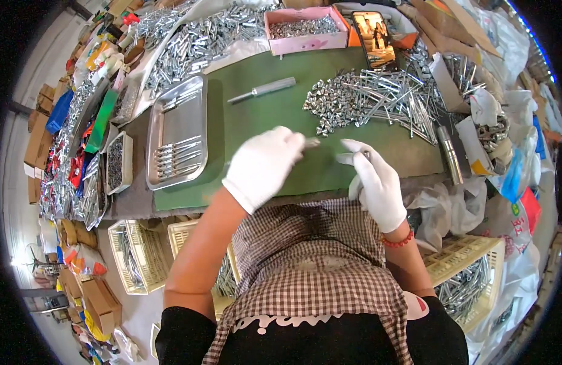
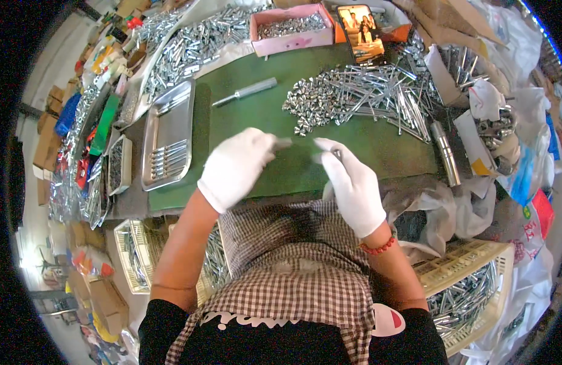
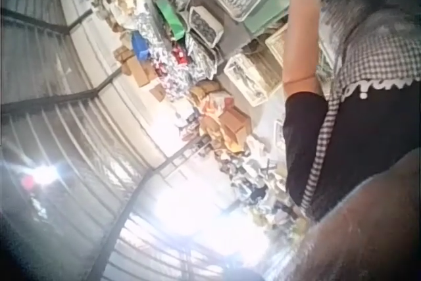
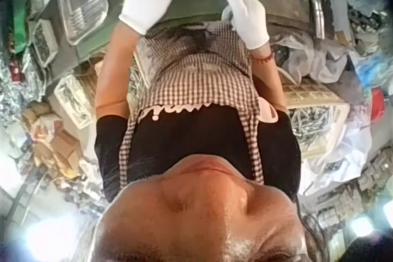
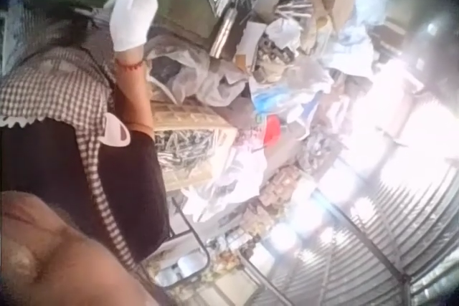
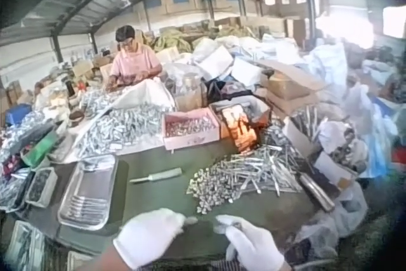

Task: Assembling small metal pins into silver tubes at a factory workbench.

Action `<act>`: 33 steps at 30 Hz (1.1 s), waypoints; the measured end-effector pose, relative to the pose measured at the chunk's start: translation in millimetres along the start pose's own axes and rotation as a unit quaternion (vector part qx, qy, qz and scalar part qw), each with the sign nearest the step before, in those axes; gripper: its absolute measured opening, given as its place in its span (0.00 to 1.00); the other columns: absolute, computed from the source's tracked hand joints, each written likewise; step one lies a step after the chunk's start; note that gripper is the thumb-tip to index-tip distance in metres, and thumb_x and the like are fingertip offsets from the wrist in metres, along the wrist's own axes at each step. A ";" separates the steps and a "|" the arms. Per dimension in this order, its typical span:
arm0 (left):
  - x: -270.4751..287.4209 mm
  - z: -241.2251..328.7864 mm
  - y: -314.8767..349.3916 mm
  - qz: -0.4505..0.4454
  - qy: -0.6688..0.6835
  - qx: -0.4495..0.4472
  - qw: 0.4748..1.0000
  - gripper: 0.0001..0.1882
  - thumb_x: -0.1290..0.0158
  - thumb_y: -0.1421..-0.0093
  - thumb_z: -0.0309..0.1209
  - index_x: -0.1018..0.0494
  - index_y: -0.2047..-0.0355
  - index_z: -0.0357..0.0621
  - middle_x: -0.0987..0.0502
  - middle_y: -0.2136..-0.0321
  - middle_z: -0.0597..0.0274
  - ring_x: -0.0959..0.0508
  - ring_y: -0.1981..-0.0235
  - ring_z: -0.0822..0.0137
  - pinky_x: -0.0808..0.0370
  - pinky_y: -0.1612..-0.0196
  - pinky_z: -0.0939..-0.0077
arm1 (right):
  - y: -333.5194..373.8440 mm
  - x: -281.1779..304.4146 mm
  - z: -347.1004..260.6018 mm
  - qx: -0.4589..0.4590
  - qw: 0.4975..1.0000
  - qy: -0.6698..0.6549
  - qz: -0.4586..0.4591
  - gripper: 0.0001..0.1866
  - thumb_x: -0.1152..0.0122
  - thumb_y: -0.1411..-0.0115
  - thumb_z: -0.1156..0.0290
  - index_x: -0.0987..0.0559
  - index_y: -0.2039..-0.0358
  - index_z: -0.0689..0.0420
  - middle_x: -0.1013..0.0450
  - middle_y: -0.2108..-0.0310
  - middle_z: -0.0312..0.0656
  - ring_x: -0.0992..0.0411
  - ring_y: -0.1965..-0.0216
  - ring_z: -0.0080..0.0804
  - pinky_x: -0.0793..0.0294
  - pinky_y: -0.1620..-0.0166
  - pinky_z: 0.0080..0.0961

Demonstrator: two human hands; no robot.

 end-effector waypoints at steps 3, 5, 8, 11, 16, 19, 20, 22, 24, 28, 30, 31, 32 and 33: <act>13.3 35.0 -2.7 -0.012 0.044 -0.017 0.999 0.12 0.46 0.44 0.30 0.30 0.59 0.43 0.28 0.70 0.55 0.25 0.67 0.53 0.27 0.66 0.62 | -0.5 -3.0 -4.0 -0.045 0.998 0.000 -0.043 0.17 0.55 0.32 0.64 0.25 0.51 0.60 0.23 0.69 0.37 0.36 0.84 0.13 0.37 0.79 0.12; 11.6 29.7 2.4 -0.006 0.063 -0.011 0.998 0.14 0.45 0.44 0.31 0.29 0.58 0.43 0.27 0.70 0.55 0.24 0.67 0.54 0.27 0.66 0.64 | -4.5 -4.3 -5.8 -0.023 0.998 0.007 -0.061 0.16 0.54 0.32 0.65 0.24 0.54 0.62 0.24 0.71 0.35 0.35 0.84 0.13 0.37 0.79 0.12; 6.6 22.7 11.2 0.018 0.087 -0.009 0.996 0.16 0.45 0.45 0.32 0.28 0.55 0.44 0.26 0.71 0.56 0.24 0.69 0.55 0.26 0.67 0.66 | -6.5 -4.6 -2.0 -0.038 0.997 0.055 -0.048 0.13 0.50 0.35 0.67 0.22 0.59 0.62 0.25 0.77 0.34 0.36 0.83 0.14 0.39 0.79 0.14; 5.8 25.1 14.0 0.045 0.103 0.007 0.994 0.16 0.44 0.46 0.31 0.26 0.55 0.48 0.26 0.74 0.58 0.24 0.71 0.58 0.26 0.68 0.68 | -8.1 -2.8 2.6 -0.025 0.992 0.116 -0.041 0.09 0.45 0.38 0.69 0.22 0.63 0.61 0.24 0.77 0.36 0.31 0.79 0.17 0.33 0.74 0.17; -1.0 26.3 14.6 0.060 0.129 0.036 0.989 0.16 0.45 0.48 0.28 0.23 0.57 0.56 0.27 0.78 0.62 0.24 0.76 0.61 0.27 0.72 0.69 | -8.5 -2.2 0.6 0.018 0.991 0.126 -0.034 0.08 0.44 0.39 0.71 0.22 0.65 0.62 0.24 0.76 0.39 0.29 0.75 0.21 0.29 0.67 0.21; -3.6 26.7 13.5 0.087 0.144 0.049 0.985 0.15 0.45 0.48 0.27 0.22 0.59 0.57 0.28 0.78 0.62 0.25 0.78 0.61 0.27 0.74 0.70 | -9.6 -1.6 2.2 0.048 0.989 0.136 -0.032 0.07 0.43 0.40 0.73 0.22 0.64 0.62 0.25 0.75 0.39 0.29 0.74 0.21 0.29 0.67 0.20; -3.9 26.5 13.3 0.094 0.149 0.050 0.983 0.16 0.45 0.48 0.28 0.22 0.59 0.58 0.28 0.79 0.62 0.25 0.78 0.61 0.27 0.74 0.70 | -10.1 -1.2 1.9 0.054 0.986 0.153 -0.032 0.07 0.43 0.40 0.73 0.22 0.63 0.61 0.25 0.74 0.38 0.29 0.73 0.21 0.30 0.66 0.20; -3.9 26.9 12.5 0.101 0.155 0.051 0.981 0.16 0.44 0.49 0.28 0.22 0.59 0.58 0.28 0.79 0.62 0.25 0.79 0.61 0.27 0.74 0.70 | -10.5 -0.8 1.5 0.060 0.983 0.170 -0.033 0.07 0.43 0.41 0.74 0.22 0.63 0.61 0.25 0.74 0.38 0.29 0.72 0.20 0.30 0.65 0.19; -3.5 27.6 11.4 0.093 0.153 0.059 0.982 0.15 0.44 0.48 0.28 0.22 0.60 0.58 0.28 0.79 0.62 0.25 0.79 0.60 0.27 0.74 0.70 | -10.3 -0.3 0.3 0.076 0.979 0.185 -0.030 0.07 0.42 0.41 0.74 0.22 0.63 0.60 0.26 0.74 0.38 0.30 0.72 0.21 0.30 0.65 0.19; -6.0 28.9 12.1 0.085 0.144 0.062 0.984 0.13 0.45 0.48 0.29 0.23 0.61 0.58 0.28 0.79 0.62 0.25 0.78 0.60 0.27 0.75 0.70 | -11.3 0.9 3.2 0.061 0.984 0.164 -0.031 0.07 0.42 0.42 0.74 0.22 0.63 0.60 0.26 0.74 0.39 0.30 0.73 0.21 0.30 0.65 0.19; -8.4 29.7 13.2 0.072 0.135 0.070 0.986 0.12 0.46 0.47 0.29 0.23 0.61 0.58 0.28 0.79 0.61 0.25 0.79 0.59 0.28 0.75 0.68 | -12.3 1.1 2.4 0.055 0.984 0.161 -0.049 0.07 0.41 0.43 0.73 0.22 0.63 0.59 0.26 0.73 0.40 0.29 0.72 0.25 0.29 0.64 0.21; -8.1 30.7 13.3 0.074 0.136 0.067 0.986 0.12 0.46 0.47 0.29 0.23 0.61 0.58 0.28 0.79 0.61 0.25 0.79 0.59 0.28 0.75 0.68 | -13.9 3.2 2.7 0.056 0.984 0.162 -0.047 0.07 0.41 0.43 0.73 0.22 0.63 0.59 0.26 0.73 0.40 0.29 0.72 0.25 0.29 0.64 0.21; -7.8 31.9 13.6 0.072 0.119 0.068 0.988 0.12 0.46 0.46 0.29 0.24 0.61 0.58 0.28 0.79 0.62 0.25 0.79 0.59 0.28 0.75 0.68 | -16.7 6.2 1.2 0.128 0.968 0.213 -0.043 0.08 0.40 0.43 0.73 0.22 0.63 0.58 0.26 0.72 0.40 0.28 0.71 0.28 0.29 0.64 0.23; -7.8 32.6 13.5 0.071 0.102 0.070 0.990 0.11 0.47 0.46 0.29 0.24 0.61 0.58 0.29 0.79 0.62 0.25 0.79 0.59 0.28 0.76 0.67 | -19.9 9.3 -1.3 0.199 0.943 0.262 -0.039 0.08 0.40 0.44 0.72 0.21 0.62 0.57 0.26 0.71 0.41 0.27 0.70 0.32 0.28 0.63 0.25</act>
Point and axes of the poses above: each hand's wrist, its own y-axis away from the middle knuckle, its own x-axis out of the back of the hand, z = x × y, the point moved 2 cm from there along -y, towards the middle knuckle
